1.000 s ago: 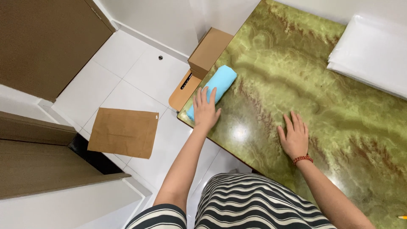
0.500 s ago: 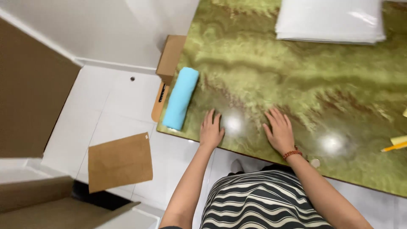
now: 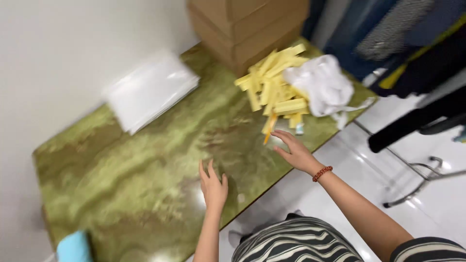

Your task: Selecting shirts from a clothing rack and folding them neatly on a table

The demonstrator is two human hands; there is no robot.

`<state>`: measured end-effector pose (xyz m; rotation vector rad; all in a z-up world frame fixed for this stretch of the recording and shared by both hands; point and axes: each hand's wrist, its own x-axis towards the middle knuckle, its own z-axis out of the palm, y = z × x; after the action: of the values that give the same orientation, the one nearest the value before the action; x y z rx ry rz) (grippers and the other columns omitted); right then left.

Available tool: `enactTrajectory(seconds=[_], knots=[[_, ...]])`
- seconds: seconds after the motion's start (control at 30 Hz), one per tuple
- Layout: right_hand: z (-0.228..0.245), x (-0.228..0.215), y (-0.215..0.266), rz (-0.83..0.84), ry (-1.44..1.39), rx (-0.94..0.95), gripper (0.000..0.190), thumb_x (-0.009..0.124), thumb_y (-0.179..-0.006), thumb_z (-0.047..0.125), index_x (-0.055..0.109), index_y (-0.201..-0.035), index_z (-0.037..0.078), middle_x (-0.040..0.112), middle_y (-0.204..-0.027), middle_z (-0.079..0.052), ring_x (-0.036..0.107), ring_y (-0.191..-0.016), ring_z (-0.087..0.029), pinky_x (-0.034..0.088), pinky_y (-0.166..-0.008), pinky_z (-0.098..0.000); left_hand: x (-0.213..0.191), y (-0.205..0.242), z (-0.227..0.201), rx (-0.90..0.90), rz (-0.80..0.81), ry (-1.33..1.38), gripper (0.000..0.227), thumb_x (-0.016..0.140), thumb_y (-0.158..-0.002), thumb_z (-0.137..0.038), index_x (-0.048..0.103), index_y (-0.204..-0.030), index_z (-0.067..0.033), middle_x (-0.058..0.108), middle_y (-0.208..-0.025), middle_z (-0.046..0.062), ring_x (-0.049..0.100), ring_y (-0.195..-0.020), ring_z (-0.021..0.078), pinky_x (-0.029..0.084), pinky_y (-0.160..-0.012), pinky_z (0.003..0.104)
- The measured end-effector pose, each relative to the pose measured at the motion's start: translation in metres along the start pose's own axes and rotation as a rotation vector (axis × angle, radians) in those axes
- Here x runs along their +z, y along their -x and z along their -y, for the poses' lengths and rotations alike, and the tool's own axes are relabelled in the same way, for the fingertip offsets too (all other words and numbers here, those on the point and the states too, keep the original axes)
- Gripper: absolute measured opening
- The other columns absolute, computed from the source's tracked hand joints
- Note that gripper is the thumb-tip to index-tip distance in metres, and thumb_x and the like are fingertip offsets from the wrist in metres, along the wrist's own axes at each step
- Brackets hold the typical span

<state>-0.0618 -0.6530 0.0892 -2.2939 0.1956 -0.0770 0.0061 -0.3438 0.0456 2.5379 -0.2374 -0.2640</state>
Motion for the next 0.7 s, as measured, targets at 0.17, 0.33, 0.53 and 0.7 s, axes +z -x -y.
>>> enactTrajectory(seconds=[0.17,0.33,0.53,0.7], knots=[[-0.088,-0.14,0.044,-0.367,0.011,0.212,0.052,0.059,-0.102,0.038,0.056,-0.151,0.022,0.054,-0.16,-0.005,0.047,-0.15,-0.023,0.034,-0.122,-0.0391,0.084,-0.041,-0.116,0.295,0.191,0.253,0.05,0.059,-0.102,-0.025,0.05,-0.15,-0.0155,0.044,-0.16,0.008,0.047,-0.146,0.0306,0.041,-0.115,0.05],[-0.121,-0.258,0.119,-0.75,-0.019,0.368,0.046,0.056,-0.104,0.034,0.058,-0.148,0.02,0.058,-0.156,-0.001,0.054,-0.142,-0.02,0.043,-0.112,-0.0397,0.128,-0.05,-0.268,0.54,0.302,0.386,0.036,0.058,-0.102,-0.027,0.067,-0.134,-0.0139,0.071,-0.137,0.006,0.065,-0.13,0.0278,0.048,-0.108,0.042],[-0.129,-0.348,0.183,-1.099,-0.194,0.56,0.047,0.057,-0.101,0.028,0.061,-0.147,0.019,0.06,-0.155,0.001,0.054,-0.143,-0.016,0.045,-0.118,-0.0372,0.187,-0.02,-0.435,0.808,0.492,0.474,0.038,0.059,-0.101,-0.03,0.068,-0.136,-0.0156,0.071,-0.139,0.003,0.062,-0.133,0.0213,0.044,-0.114,0.036],[-0.179,-0.384,0.22,-1.328,-0.178,0.486,0.044,0.061,-0.101,0.02,0.063,-0.144,0.014,0.065,-0.15,-0.005,0.058,-0.141,-0.017,0.051,-0.111,-0.0351,0.189,0.031,-0.549,0.947,0.761,0.552,0.039,0.06,-0.099,-0.026,0.068,-0.137,-0.0189,0.074,-0.134,-0.001,0.07,-0.121,0.0179,0.052,-0.093,0.034]])
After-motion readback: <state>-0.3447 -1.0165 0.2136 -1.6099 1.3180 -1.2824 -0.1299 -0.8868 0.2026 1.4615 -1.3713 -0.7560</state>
